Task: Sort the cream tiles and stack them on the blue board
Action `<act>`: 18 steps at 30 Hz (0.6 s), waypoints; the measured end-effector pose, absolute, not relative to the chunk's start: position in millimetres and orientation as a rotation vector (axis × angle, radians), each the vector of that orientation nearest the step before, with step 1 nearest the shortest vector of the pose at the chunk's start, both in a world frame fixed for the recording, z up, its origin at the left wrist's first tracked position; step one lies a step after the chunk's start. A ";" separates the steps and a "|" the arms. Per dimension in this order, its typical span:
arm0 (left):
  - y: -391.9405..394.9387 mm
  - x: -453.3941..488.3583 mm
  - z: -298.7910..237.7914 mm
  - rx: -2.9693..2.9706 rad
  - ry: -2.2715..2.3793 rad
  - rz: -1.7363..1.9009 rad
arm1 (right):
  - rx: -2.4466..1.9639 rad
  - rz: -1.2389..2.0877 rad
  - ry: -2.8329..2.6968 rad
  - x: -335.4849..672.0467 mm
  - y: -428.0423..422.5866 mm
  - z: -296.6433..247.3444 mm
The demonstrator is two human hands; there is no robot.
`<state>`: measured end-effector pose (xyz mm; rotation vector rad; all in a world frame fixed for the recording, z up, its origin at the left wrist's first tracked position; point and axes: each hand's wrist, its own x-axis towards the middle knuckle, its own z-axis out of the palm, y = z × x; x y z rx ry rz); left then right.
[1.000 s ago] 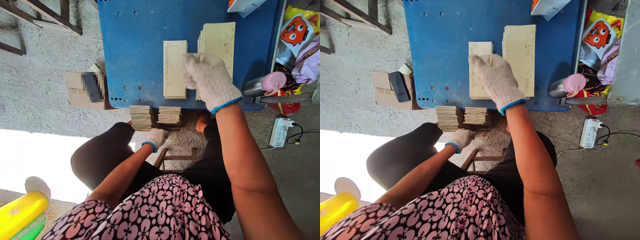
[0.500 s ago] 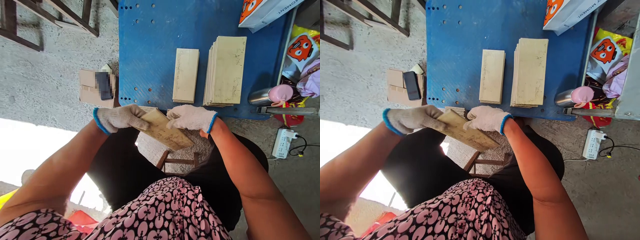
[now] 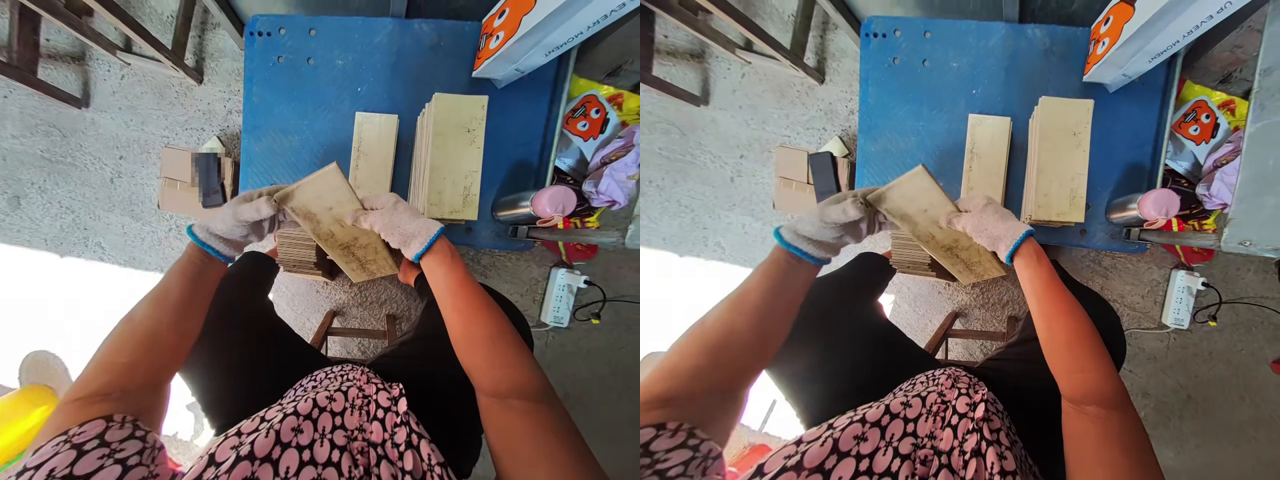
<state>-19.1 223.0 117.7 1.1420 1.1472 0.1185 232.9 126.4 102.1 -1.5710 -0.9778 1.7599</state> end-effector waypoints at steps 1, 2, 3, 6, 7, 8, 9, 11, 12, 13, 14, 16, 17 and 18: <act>212.0 -17.6 109.8 1.105 1.117 0.188 | -1.572 1.732 -0.907 235.4 128.4 103.4; 199.6 -15.1 101.6 1.067 1.079 0.231 | -1.555 1.712 -0.849 237.2 130.1 105.0; 186.4 -11.7 93.5 1.030 1.044 0.253 | -1.531 1.698 -0.803 238.5 131.5 106.6; 148.9 1.1 73.7 0.935 1.040 0.335 | -1.487 1.655 -0.698 239.2 134.0 108.5; 139.1 5.2 68.9 0.913 1.070 0.381 | -1.478 1.649 -0.688 238.5 134.3 107.9; 131.3 8.6 64.9 0.895 1.105 0.432 | -1.471 1.649 -0.684 237.5 134.4 106.8; 125.5 11.4 61.4 0.880 1.138 0.481 | -1.463 1.660 -0.681 236.2 134.4 105.4; 119.7 15.1 55.5 0.843 1.182 0.552 | -1.449 1.694 -0.663 232.9 134.2 102.1; 119.5 16.1 52.6 0.818 1.192 0.572 | -1.457 1.704 -0.656 231.0 134.1 100.1; 120.7 16.8 49.7 0.796 1.204 0.592 | -1.476 1.701 -0.648 229.2 134.2 98.1; 123.2 17.2 46.7 0.784 1.221 0.613 | -1.504 1.686 -0.643 227.8 134.5 95.9; 132.0 17.8 40.7 0.806 1.261 0.658 | -1.574 1.643 -0.653 227.3 136.5 91.8; 138.2 18.3 37.8 0.853 1.284 0.671 | -1.601 1.624 -0.662 228.8 138.2 90.4; 145.6 19.2 35.2 0.923 1.305 0.676 | -1.617 1.601 -0.661 231.8 140.4 90.1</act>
